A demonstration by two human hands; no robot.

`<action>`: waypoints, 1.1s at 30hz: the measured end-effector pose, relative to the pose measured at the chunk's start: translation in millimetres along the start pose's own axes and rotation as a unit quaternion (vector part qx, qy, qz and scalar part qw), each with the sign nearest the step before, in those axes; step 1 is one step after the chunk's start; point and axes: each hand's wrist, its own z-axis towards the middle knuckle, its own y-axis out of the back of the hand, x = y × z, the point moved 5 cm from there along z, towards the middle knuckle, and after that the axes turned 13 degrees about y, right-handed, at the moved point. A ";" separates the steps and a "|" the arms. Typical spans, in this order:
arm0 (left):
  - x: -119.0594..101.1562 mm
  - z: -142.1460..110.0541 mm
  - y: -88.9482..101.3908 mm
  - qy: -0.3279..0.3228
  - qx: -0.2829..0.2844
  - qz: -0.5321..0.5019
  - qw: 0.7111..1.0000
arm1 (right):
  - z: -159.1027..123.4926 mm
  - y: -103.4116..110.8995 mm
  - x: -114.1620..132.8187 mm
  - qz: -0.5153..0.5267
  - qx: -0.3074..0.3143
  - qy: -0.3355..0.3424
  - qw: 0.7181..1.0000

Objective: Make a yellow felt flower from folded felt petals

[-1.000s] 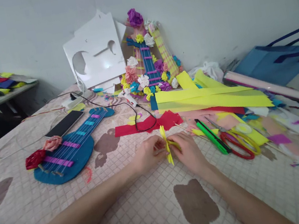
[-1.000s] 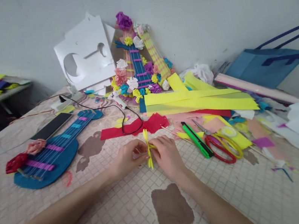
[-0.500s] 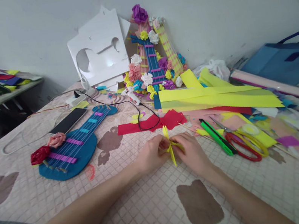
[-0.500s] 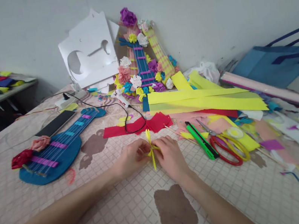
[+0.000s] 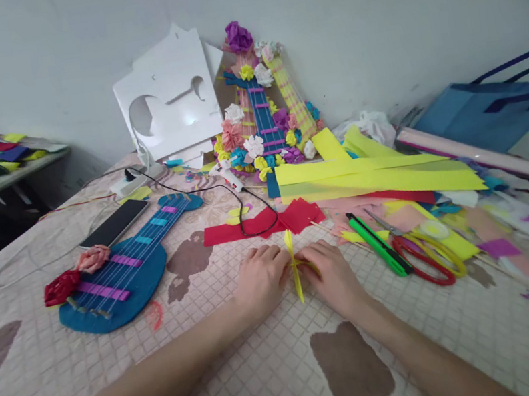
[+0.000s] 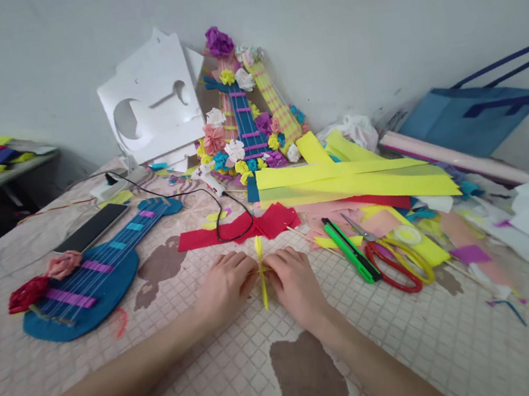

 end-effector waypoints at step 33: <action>-0.9 2.1 9.6 -0.032 -0.106 0.035 0.993 | -0.1 1.7 3.0 -0.019 -0.022 0.020 0.999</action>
